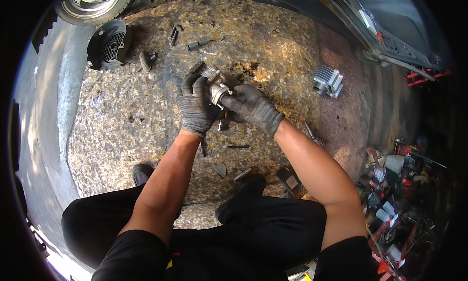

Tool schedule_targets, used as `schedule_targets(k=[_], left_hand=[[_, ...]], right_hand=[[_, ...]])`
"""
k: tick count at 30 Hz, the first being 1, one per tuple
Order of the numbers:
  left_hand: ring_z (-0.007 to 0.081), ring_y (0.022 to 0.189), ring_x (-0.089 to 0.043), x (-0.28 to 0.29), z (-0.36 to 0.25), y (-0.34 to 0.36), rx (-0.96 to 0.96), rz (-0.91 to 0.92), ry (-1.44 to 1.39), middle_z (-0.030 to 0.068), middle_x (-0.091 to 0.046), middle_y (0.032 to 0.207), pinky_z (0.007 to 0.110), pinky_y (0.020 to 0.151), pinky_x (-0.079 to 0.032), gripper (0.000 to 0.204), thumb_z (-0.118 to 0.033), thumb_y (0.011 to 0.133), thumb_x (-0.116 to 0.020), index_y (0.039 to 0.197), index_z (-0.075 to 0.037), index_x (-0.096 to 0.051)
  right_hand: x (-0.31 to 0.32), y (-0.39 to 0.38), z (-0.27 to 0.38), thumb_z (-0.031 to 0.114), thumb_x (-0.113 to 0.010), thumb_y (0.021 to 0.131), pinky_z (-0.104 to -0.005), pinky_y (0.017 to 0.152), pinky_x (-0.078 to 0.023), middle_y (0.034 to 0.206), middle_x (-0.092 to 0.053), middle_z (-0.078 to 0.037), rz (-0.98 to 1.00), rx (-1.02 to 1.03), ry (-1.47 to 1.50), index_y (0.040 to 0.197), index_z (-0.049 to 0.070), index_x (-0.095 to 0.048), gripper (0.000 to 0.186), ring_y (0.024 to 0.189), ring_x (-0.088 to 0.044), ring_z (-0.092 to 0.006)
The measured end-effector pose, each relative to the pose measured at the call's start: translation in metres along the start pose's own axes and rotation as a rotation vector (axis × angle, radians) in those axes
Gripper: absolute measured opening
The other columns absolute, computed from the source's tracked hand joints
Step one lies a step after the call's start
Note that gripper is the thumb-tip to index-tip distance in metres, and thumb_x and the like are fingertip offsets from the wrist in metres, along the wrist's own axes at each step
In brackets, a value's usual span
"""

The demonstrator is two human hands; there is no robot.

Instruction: The person disassembles a scooter engine cylinder using a cordless impact driver, removes the piston, and then unpacks and installs a new piston ring onto the piston.

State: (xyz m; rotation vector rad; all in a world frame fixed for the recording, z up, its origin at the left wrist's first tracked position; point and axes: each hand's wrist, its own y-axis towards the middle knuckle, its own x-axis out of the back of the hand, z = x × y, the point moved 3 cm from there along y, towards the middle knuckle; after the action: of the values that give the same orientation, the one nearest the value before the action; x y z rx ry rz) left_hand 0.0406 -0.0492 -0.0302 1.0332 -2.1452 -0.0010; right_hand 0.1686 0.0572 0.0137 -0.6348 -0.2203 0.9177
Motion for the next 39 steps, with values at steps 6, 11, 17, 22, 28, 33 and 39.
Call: schedule_targets(k=[6,11,17,22,28,33,39], left_hand=[[0.0393,0.106,-0.052,-0.003,-0.005,0.006,0.001,0.030,0.034,0.0173,-0.055,0.118,0.048,0.088,-0.044,0.050,-0.016,0.064,-0.072,0.113,-0.010,-0.062],[0.0380,0.103,-0.053,-0.002,-0.006,0.009,0.013,0.031,0.028,0.0164,-0.055,0.115,0.047,0.087,-0.045,0.050,-0.015,0.061,-0.073,0.110,-0.010,-0.062],[0.0379,0.102,-0.053,-0.004,-0.004,0.007,0.032,0.024,0.075,0.0159,-0.054,0.116,0.047,0.086,-0.046,0.056,-0.016,0.055,-0.076,0.109,-0.010,-0.062],[0.0382,0.105,-0.053,-0.002,-0.001,0.004,0.034,-0.002,-0.002,0.0169,-0.054,0.117,0.047,0.086,-0.047,0.068,-0.018,0.047,-0.080,0.112,-0.010,-0.061],[0.0382,0.105,-0.053,0.000,-0.003,0.004,0.055,0.021,-0.014,0.0174,-0.055,0.115,0.046,0.087,-0.047,0.070,-0.017,0.046,-0.082,0.112,-0.010,-0.061],[0.0384,0.103,-0.054,0.001,-0.002,0.003,0.053,0.022,-0.014,0.0172,-0.054,0.116,0.047,0.086,-0.047,0.069,-0.018,0.048,-0.083,0.113,-0.010,-0.061],[0.0393,0.101,-0.054,-0.003,0.004,0.001,0.026,-0.001,-0.011,0.0186,-0.054,0.116,0.047,0.085,-0.047,0.066,-0.020,0.053,-0.084,0.114,-0.008,-0.061]], right_hand=[[-0.012,0.018,0.004,0.039,-0.072,0.087,-0.0238,0.042,-0.047,0.061,-0.061,-0.003,-0.097,-0.202,-0.024,0.085,0.005,-0.065,0.035,0.048,-0.057,-0.0105],[-0.014,0.017,0.005,0.038,-0.073,0.086,-0.0217,0.037,-0.042,0.061,-0.060,-0.002,-0.078,-0.139,0.072,0.084,0.004,-0.065,0.034,0.043,-0.054,-0.0098],[-0.017,0.014,0.011,0.037,-0.073,0.086,-0.0214,0.037,-0.040,0.059,-0.059,-0.001,-0.128,-0.233,-0.016,0.086,0.005,-0.066,0.033,0.042,-0.053,-0.0083],[-0.019,0.013,0.012,0.030,-0.068,0.090,-0.0195,0.039,-0.041,0.065,-0.065,-0.003,-0.087,-0.224,-0.079,0.094,0.008,-0.065,0.022,0.047,-0.059,-0.0086],[-0.019,0.018,0.002,0.036,-0.072,0.087,-0.0218,0.038,-0.042,0.061,-0.059,-0.001,-0.145,-0.198,-0.016,0.084,0.004,-0.066,0.033,0.044,-0.053,-0.0080],[-0.016,0.012,0.005,0.036,-0.067,0.091,-0.0222,0.039,-0.044,0.062,-0.059,-0.002,-0.107,-0.156,-0.051,0.087,0.002,-0.064,0.034,0.047,-0.055,-0.0090],[-0.010,0.008,0.007,0.028,-0.057,0.098,-0.0254,0.037,-0.044,0.066,-0.060,-0.004,-0.165,-0.246,-0.060,0.092,0.004,-0.058,0.025,0.047,-0.057,-0.0119]])
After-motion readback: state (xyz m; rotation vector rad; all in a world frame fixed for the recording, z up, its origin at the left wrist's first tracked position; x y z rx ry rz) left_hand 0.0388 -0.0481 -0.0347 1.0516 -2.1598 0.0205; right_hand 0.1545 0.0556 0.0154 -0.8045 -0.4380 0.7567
